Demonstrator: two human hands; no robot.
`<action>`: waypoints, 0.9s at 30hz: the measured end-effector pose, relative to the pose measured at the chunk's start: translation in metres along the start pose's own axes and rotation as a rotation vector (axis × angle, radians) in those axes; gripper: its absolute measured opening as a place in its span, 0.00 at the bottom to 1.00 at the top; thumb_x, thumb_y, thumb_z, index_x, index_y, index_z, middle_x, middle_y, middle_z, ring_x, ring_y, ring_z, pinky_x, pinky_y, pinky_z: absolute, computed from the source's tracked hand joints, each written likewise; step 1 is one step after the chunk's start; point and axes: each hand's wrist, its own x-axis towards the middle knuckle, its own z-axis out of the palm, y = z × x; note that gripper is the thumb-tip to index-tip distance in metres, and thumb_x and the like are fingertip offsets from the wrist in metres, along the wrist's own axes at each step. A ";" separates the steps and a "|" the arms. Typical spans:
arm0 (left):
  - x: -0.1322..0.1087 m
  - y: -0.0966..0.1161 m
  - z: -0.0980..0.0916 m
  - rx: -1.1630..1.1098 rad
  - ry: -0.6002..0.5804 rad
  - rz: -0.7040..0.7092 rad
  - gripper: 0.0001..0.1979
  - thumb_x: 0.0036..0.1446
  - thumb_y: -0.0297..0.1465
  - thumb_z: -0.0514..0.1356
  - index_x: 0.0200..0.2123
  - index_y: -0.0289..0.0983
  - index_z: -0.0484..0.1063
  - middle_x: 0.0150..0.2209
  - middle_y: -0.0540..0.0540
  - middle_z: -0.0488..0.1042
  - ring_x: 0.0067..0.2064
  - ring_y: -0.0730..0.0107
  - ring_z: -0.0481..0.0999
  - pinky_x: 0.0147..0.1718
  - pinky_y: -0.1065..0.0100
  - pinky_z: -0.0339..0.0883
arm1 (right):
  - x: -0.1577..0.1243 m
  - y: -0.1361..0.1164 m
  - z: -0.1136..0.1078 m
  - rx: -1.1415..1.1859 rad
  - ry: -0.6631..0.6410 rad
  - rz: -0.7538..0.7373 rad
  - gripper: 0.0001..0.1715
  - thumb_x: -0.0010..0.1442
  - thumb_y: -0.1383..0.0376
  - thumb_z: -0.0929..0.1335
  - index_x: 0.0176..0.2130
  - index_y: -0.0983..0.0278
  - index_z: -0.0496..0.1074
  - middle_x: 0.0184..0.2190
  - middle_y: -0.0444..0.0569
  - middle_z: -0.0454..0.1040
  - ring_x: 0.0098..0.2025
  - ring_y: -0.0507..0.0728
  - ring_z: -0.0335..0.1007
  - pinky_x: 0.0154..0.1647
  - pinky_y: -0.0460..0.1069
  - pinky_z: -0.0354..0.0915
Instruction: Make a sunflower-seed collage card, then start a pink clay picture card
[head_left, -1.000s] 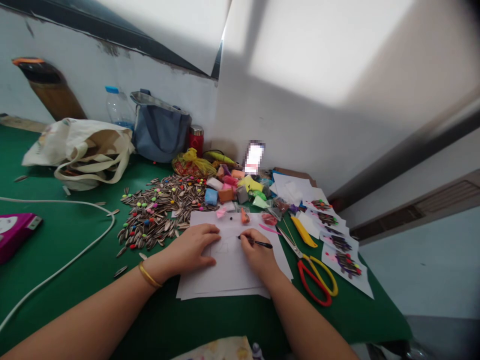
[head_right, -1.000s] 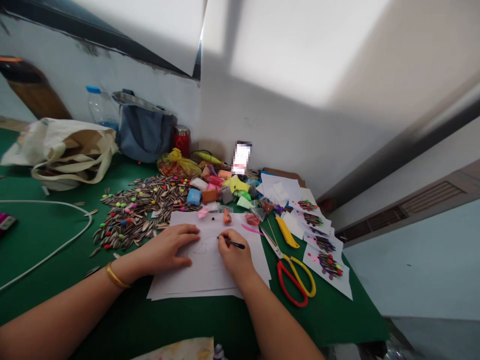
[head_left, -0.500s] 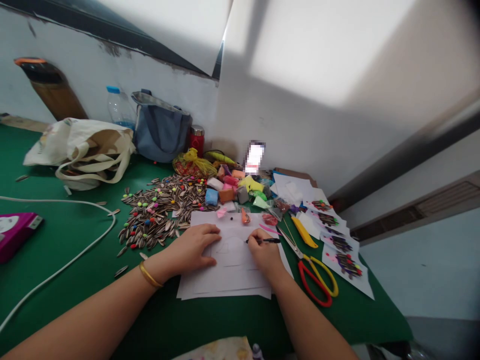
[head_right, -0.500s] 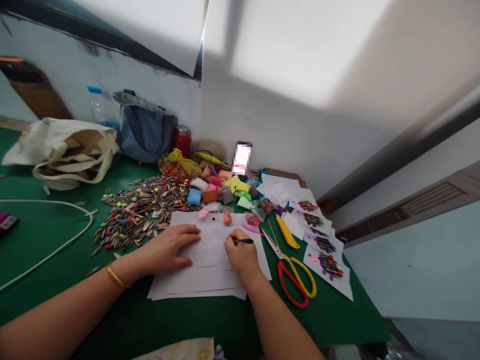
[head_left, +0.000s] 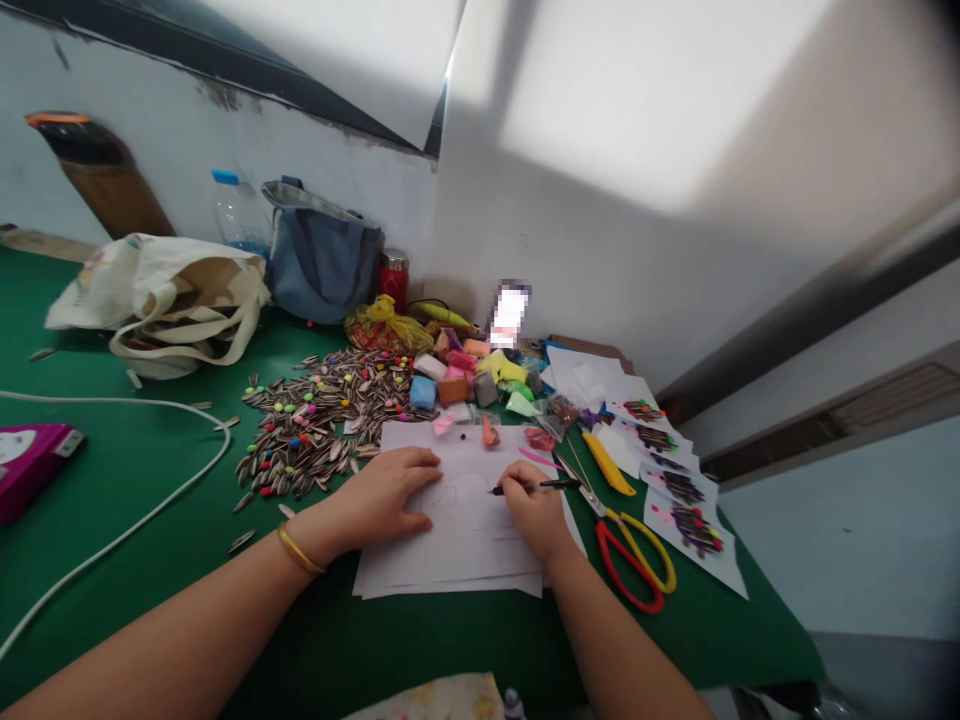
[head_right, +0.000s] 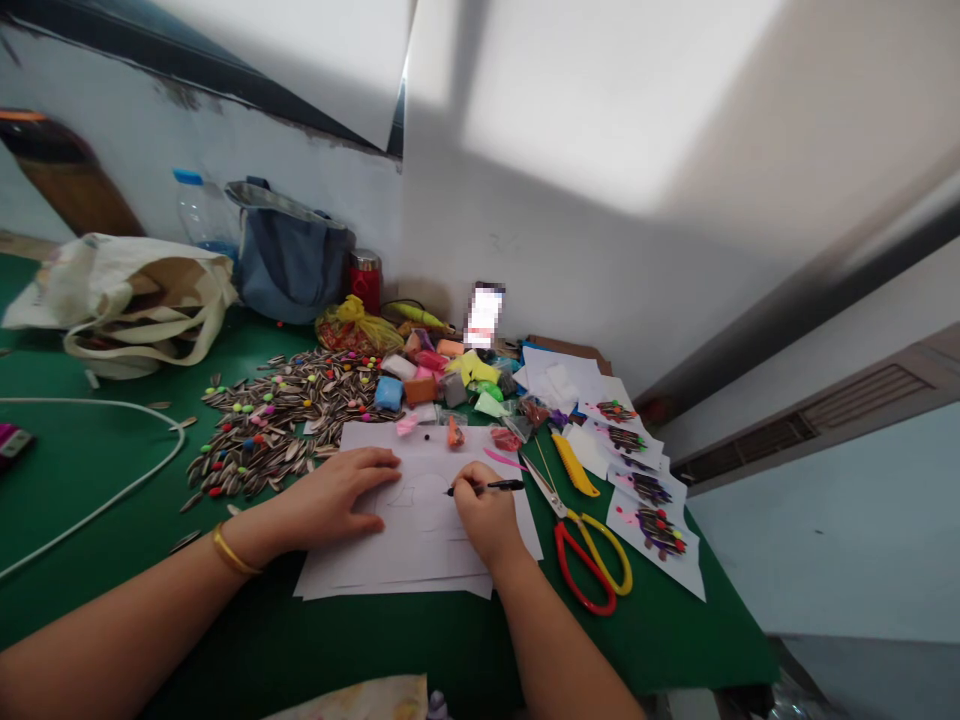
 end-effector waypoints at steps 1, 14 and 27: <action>0.000 0.000 0.000 0.002 -0.001 0.003 0.29 0.48 0.39 0.68 0.55 0.42 0.72 0.60 0.42 0.69 0.61 0.52 0.66 0.61 0.55 0.58 | -0.001 -0.002 -0.001 0.029 -0.013 -0.011 0.09 0.54 0.64 0.62 0.26 0.61 0.69 0.23 0.43 0.71 0.28 0.55 0.66 0.29 0.47 0.62; 0.000 0.001 0.000 0.015 0.001 -0.002 0.30 0.48 0.38 0.69 0.56 0.41 0.72 0.60 0.41 0.69 0.61 0.52 0.66 0.61 0.55 0.58 | -0.020 -0.006 0.004 0.068 -0.216 0.003 0.10 0.58 0.63 0.66 0.34 0.62 0.78 0.31 0.49 0.79 0.36 0.58 0.76 0.37 0.50 0.70; 0.001 0.001 0.000 0.012 0.008 0.007 0.30 0.48 0.39 0.68 0.55 0.41 0.72 0.59 0.42 0.69 0.61 0.52 0.66 0.61 0.55 0.58 | -0.019 -0.008 0.007 0.060 -0.261 0.004 0.09 0.57 0.64 0.68 0.35 0.61 0.79 0.32 0.47 0.80 0.36 0.56 0.76 0.39 0.49 0.70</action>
